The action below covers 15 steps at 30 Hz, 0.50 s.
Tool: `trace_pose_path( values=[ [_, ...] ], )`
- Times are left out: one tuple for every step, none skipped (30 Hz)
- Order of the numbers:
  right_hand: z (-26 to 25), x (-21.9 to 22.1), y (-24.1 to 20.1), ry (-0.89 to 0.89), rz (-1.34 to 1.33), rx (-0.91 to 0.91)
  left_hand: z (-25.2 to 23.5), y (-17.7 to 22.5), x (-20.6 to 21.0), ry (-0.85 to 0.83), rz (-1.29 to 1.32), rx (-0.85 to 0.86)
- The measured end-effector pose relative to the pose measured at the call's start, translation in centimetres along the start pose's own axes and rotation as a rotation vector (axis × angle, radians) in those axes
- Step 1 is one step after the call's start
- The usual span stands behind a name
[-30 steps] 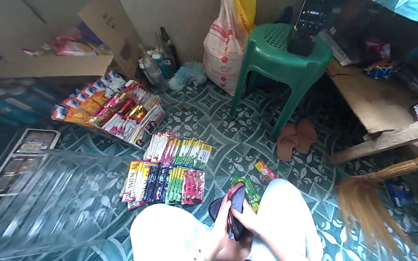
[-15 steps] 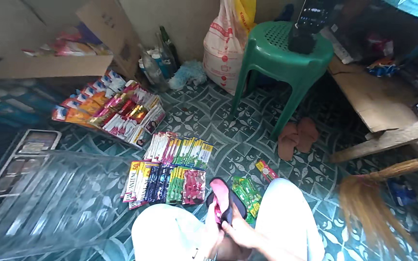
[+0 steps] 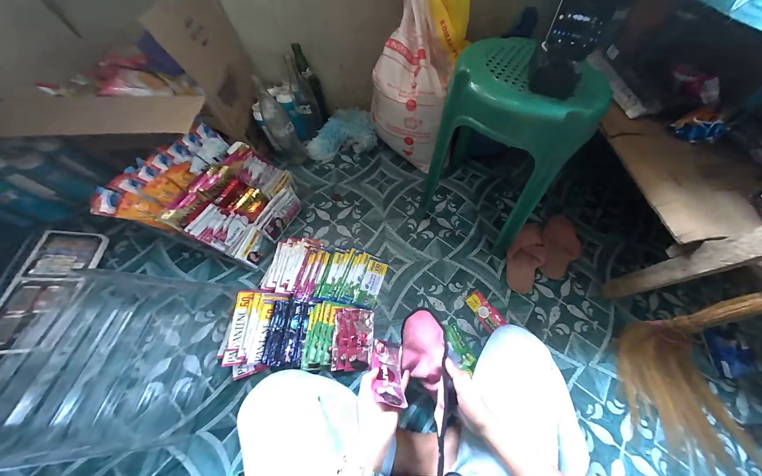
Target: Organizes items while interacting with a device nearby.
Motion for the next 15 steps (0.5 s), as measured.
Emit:
trace_pose_path(
  values=[
    [0.5,0.4,-0.3,-0.074,0.104,-0.020,0.6,-0.1,0.4,-0.016,-0.073,0.018],
    [1.1,0.7,-0.7,-0.188,0.205,-0.035,1.3,-0.5,0.8,-0.022,-0.171,0.051],
    [1.2,1.2,-1.0,-0.313,0.293,-0.052,2.0,-0.8,1.0,-0.072,-0.262,0.087],
    [1.0,1.8,-0.8,-0.388,0.347,-0.098,2.5,-1.1,0.9,-0.160,-0.331,0.128],
    [0.5,2.3,-0.3,-0.354,0.366,-0.159,3.0,-1.4,1.0,-0.206,-0.355,0.145],
    [-0.2,2.6,0.2,-0.254,0.371,-0.228,3.4,-1.6,1.3,-0.218,-0.356,0.144],
    [-1.1,2.6,0.6,-0.147,0.393,-0.298,3.6,-1.8,1.5,-0.234,-0.354,0.114],
    [-1.8,2.5,0.8,-0.076,0.447,-0.339,3.9,-2.1,1.7,-0.275,-0.348,0.053],
    [-2.1,2.4,0.9,-0.039,0.519,-0.345,4.3,-2.5,1.7,-0.303,-0.349,0.001],
    [-2.1,2.5,0.8,-0.032,0.588,-0.329,4.5,-2.8,1.6,-0.325,-0.353,-0.028],
    [-1.7,2.7,0.7,-0.028,0.643,-0.331,4.3,-2.8,1.5,-0.341,-0.350,-0.029],
    [-1.1,3.2,0.8,-0.030,0.676,-0.354,3.8,-2.6,1.5,-0.350,-0.351,0.008],
    [-0.2,3.7,1.2,-0.038,0.689,-0.390,3.5,-2.2,1.4,-0.338,-0.379,0.089],
    [0.8,4.2,1.7,-0.048,0.681,-0.423,3.6,-1.8,1.2,-0.325,-0.430,0.177],
    [1.5,4.5,2.2,-0.057,0.662,-0.439,4.1,-1.4,0.8,-0.309,-0.491,0.238]
  ],
)
Point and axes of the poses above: each hand's wrist, its own z-axis away from the middle knuckle, its own x-axis out of the palm, y = z × x, the point moved 2 cm from there along -z, towards the middle knuckle, and after that the axes turned 10 degrees about y, right-handed, at the moved point
